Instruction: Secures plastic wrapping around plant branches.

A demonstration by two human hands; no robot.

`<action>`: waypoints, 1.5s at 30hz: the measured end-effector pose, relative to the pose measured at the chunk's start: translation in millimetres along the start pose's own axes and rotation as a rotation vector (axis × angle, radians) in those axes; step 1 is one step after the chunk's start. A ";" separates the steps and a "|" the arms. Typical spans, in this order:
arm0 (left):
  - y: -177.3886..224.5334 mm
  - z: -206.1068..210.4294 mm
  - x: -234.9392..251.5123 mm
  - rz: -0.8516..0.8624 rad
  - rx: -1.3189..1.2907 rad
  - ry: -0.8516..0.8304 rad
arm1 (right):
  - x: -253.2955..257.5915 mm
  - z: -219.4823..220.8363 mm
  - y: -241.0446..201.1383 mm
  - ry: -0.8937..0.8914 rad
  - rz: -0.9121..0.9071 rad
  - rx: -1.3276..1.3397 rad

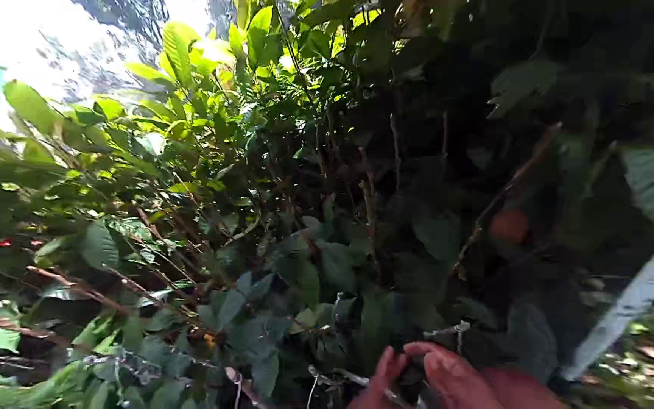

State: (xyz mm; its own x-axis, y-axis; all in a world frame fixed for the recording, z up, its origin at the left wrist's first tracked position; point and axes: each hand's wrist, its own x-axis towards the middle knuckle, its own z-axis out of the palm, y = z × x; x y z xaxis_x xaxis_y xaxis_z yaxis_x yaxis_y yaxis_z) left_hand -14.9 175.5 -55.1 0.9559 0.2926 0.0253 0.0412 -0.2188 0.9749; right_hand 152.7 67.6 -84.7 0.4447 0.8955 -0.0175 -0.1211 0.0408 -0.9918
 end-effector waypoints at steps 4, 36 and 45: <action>14.8 -15.3 -2.0 -0.092 0.196 -0.108 | -0.7 9.8 12.9 -0.212 -0.031 -0.301; -107.4 -89.6 9.7 0.303 0.457 0.531 | 36.5 69.3 -15.2 0.105 0.101 -0.069; -103.1 -97.4 22.4 0.040 -0.104 0.303 | 77.0 66.2 26.5 -0.082 -0.441 -0.937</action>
State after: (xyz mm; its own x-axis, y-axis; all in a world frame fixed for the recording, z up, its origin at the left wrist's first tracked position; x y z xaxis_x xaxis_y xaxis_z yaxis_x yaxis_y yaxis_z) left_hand -26.0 295.3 -133.6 0.8251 0.5534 0.1133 -0.0393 -0.1439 0.9888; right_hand 125.0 167.0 -104.0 0.2161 0.9136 0.3444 0.7918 0.0425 -0.6093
